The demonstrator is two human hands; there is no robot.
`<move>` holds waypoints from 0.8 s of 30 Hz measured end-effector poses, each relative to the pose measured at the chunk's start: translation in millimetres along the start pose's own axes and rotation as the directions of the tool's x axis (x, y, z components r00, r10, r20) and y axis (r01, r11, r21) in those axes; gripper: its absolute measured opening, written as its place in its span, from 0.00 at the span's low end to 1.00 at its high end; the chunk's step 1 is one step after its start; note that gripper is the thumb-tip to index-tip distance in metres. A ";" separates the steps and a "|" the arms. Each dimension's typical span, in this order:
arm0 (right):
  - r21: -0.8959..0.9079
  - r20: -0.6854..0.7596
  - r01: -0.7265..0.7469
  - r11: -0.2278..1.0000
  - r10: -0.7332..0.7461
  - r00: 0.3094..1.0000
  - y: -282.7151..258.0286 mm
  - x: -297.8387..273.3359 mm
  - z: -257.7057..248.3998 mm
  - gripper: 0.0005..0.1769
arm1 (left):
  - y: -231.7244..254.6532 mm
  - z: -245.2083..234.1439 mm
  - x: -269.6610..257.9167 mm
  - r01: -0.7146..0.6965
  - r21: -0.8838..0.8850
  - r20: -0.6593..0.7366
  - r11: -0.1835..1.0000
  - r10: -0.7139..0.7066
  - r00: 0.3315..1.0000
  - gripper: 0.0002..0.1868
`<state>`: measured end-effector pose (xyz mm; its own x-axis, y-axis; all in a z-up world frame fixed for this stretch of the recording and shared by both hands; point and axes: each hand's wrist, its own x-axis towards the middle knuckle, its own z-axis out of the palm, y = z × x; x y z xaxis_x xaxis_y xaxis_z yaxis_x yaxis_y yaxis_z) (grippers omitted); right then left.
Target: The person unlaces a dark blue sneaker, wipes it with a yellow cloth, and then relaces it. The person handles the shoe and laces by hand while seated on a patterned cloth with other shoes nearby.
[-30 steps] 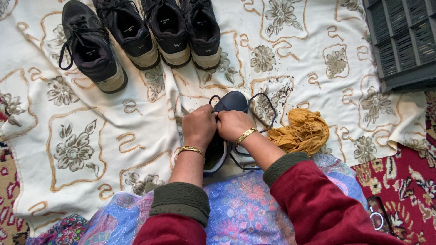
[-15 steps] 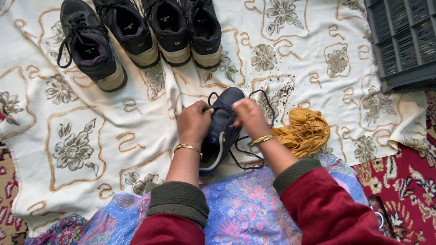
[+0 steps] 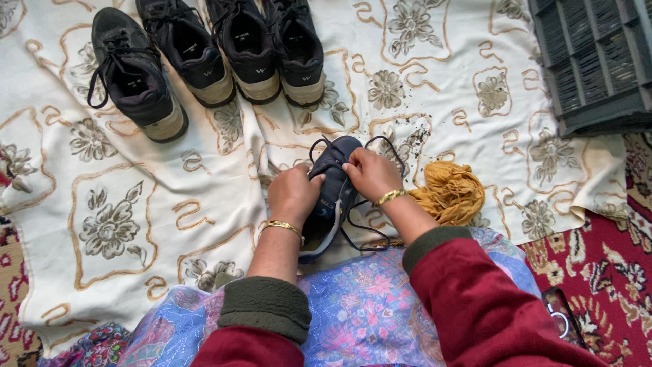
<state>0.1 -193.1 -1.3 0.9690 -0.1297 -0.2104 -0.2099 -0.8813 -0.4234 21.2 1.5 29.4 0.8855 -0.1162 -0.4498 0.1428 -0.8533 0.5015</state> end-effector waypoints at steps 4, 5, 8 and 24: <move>-0.060 -0.044 -0.066 0.996 0.064 0.997 14.6 34.3 -16.7 0.13 | -3.3 -9.3 -7.9 0.041 0.073 0.073 0.996 -0.047 0.996 0.25; -0.001 -0.125 -0.047 0.999 0.047 0.991 19.5 47.7 -31.4 0.14 | -5.6 -9.8 -9.0 0.049 0.069 0.068 0.996 -0.054 0.996 0.25; 0.522 -0.312 0.029 0.853 0.158 0.937 34.5 71.1 -88.3 0.26 | -11.9 -6.6 -11.3 0.060 0.043 0.035 0.997 -0.061 0.997 0.24; -0.263 0.013 -0.555 0.789 0.578 0.816 135.4 -36.8 -77.4 0.65 | -32.2 2.2 -4.2 0.072 -0.074 -0.092 0.995 -0.078 0.993 0.24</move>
<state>-53.9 -342.8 17.3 0.6678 -0.6093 -0.4276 -0.6690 -0.7431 0.0142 11.9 28.3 13.5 0.9085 -0.0018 -0.4179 0.2381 -0.8195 0.5212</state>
